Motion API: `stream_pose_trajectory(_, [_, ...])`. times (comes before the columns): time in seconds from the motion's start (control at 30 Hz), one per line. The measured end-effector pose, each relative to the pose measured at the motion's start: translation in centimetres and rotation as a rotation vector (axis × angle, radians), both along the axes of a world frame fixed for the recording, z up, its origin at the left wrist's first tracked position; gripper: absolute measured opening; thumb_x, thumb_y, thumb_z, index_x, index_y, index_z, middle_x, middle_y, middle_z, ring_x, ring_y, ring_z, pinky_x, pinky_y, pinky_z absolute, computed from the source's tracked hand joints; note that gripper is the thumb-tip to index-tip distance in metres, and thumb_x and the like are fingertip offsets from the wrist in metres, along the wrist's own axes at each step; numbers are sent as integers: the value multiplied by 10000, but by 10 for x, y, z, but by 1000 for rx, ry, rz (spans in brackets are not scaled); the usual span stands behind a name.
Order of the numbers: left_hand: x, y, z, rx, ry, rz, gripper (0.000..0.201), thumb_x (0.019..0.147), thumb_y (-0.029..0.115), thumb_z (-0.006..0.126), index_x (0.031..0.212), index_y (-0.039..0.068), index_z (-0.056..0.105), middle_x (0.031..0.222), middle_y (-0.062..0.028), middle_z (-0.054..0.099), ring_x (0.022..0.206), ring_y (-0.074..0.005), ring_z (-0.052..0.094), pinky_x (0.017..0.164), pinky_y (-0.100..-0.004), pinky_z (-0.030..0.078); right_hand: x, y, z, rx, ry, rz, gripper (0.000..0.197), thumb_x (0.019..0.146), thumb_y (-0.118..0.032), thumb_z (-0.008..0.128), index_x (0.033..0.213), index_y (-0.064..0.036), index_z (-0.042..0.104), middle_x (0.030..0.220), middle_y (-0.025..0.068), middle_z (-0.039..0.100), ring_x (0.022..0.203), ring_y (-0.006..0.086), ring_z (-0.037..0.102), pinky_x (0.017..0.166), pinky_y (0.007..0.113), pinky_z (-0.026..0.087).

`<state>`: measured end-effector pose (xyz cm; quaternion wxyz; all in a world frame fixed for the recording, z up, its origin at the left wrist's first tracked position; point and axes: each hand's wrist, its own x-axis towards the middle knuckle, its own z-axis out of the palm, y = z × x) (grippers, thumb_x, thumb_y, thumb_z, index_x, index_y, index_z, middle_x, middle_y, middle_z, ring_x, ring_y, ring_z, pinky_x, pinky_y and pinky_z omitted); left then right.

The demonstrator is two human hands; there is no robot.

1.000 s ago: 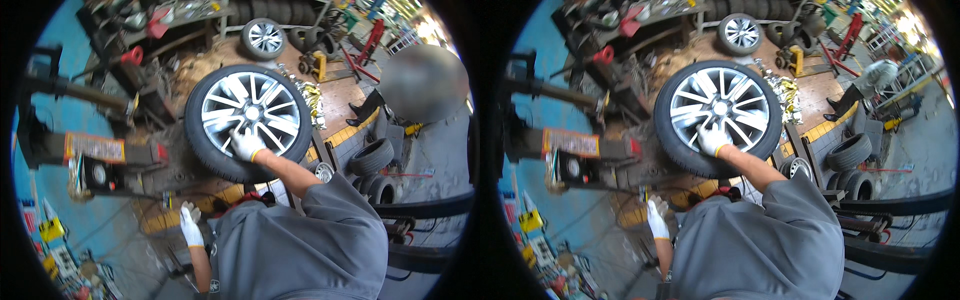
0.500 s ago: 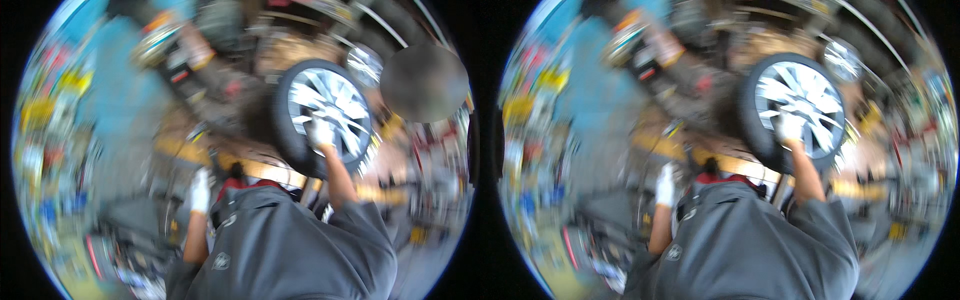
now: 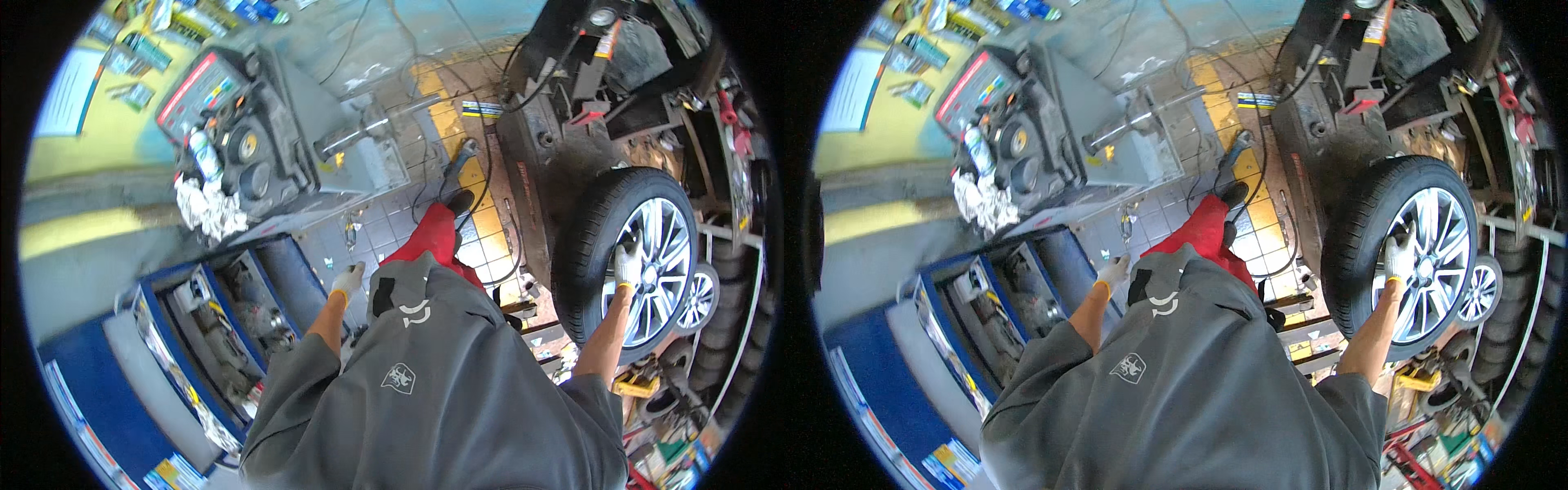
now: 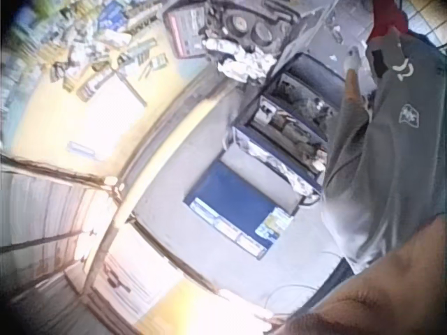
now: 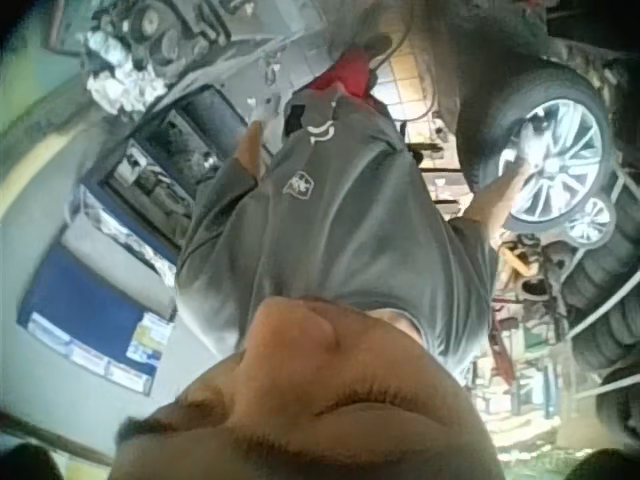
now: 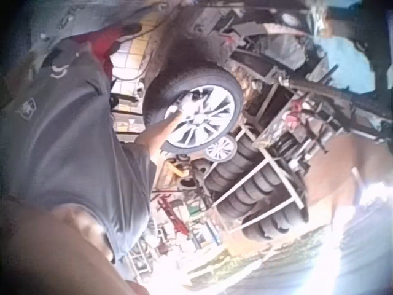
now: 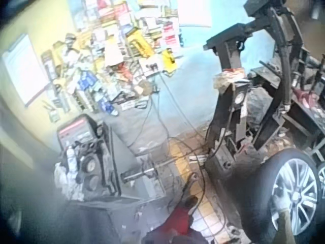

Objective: The person inflates a car tire mounted on a rim using a pressure gauge and air hose, then removes the hose and places the tire on the floor. The person also picks up a metal rod and briefly handles the tire again before setting it down.

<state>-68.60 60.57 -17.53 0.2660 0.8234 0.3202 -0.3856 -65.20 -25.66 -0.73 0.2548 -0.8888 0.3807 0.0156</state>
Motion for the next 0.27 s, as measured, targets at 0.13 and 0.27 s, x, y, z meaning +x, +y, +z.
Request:
stream_pose_trajectory(0.13, [-55, 19, 20, 79, 153, 72, 857, 1083, 751, 472, 1462, 29, 736, 1457, -317, 728, 1390, -490, 686, 1164, -533, 532, 9, -13, -25, -265, 10, -41, 679, 1102, -398, 642, 1731, -190, 489, 1555, 220, 708, 1370, 464, 710, 1164, 506, 546])
stream_pose_trajectory(0.27, [-84, 42, 22, 66, 80, 104, 811, 1074, 743, 519, 1506, 92, 736, 1501, -291, 720, 1464, -429, 654, 1217, -488, 499, 32, -12, -34, -121, -105, -108, 732, 1108, -465, 641, 1745, -150, 463, 1598, 259, 664, 1440, 451, 670, 1223, 509, 503])
